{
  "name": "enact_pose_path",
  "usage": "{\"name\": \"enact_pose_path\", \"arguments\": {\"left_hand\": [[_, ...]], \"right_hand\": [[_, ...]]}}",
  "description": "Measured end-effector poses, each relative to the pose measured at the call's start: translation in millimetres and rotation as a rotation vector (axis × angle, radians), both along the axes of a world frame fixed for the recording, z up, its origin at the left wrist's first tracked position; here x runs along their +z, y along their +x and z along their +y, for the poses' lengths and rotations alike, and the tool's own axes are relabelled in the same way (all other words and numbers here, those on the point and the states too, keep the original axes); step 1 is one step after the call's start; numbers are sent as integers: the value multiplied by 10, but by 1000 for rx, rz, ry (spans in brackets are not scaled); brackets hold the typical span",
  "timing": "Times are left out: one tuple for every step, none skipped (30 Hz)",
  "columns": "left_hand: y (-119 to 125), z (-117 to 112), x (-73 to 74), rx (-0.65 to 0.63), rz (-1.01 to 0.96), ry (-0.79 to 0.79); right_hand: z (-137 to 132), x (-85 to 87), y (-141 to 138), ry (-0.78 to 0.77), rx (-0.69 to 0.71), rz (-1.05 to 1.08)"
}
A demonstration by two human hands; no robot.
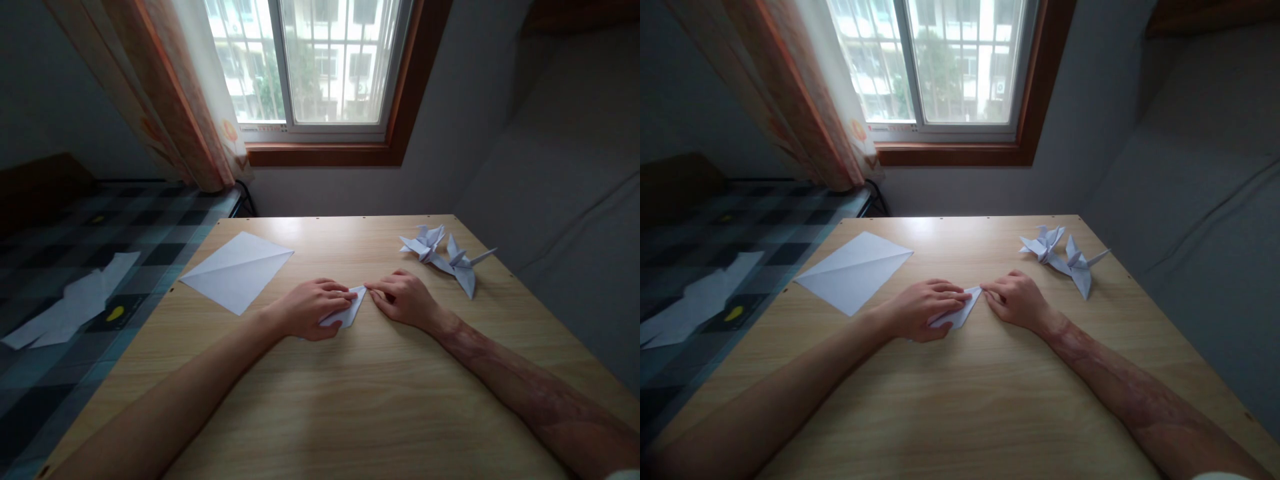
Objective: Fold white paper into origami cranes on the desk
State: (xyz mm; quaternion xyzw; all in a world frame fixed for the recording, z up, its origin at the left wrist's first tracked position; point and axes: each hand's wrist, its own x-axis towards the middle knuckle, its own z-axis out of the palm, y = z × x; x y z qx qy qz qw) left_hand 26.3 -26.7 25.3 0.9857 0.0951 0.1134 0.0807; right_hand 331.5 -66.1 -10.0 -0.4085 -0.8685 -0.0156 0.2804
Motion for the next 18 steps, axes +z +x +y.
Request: {"name": "enact_pose_path", "arguments": {"left_hand": [[0, 0, -1, 0, 1, -1], [-1, 0, -2, 0, 0, -2], [-1, 0, -3, 0, -3, -3], [-2, 0, -3, 0, -7, -3], [-2, 0, -2, -2, -10, -3], [-2, -1, 0, -3, -15, -3], [-1, -2, 3, -5, -18, -2], [-1, -3, 7, -8, -19, 0], [1, -5, 12, -11, -19, 1], [2, -6, 16, -13, -18, 2], [3, -8, 19, -13, -17, 2], [3, -9, 21, -11, -17, 1], [4, -9, 21, -9, -18, -2], [4, -9, 20, -7, -20, -5], [4, -9, 18, -6, -21, -6], [4, -7, 14, -7, -20, -6], [3, -6, 11, -9, -20, -5], [2, -3, 8, -10, -19, -3]], "right_hand": [[0, -3, 2, 2, -8, 11], [0, -6, 4, 5, -16, 19], [0, -9, 6, 10, -23, 24], [-1, -11, 6, 19, -28, 29], [-3, -11, 6, 28, -33, 35], [-6, -9, 4, 38, -40, 40], [-10, -6, 2, 44, -48, 44], [-14, -1, -1, 47, -55, 46], [-17, 4, -4, 49, -61, 47], [-20, 8, -6, 47, -64, 44], [-20, 11, -7, 43, -61, 39], [-19, 13, -8, 40, -56, 34], [-17, 13, -7, 37, -49, 27], [-14, 11, -5, 36, -43, 21], [-10, 10, -3, 34, -40, 13], [-8, 8, -1, 35, -37, 5], [-6, 9, 0, 37, -33, -2], [-7, 11, 1, 42, -29, -10]]}}
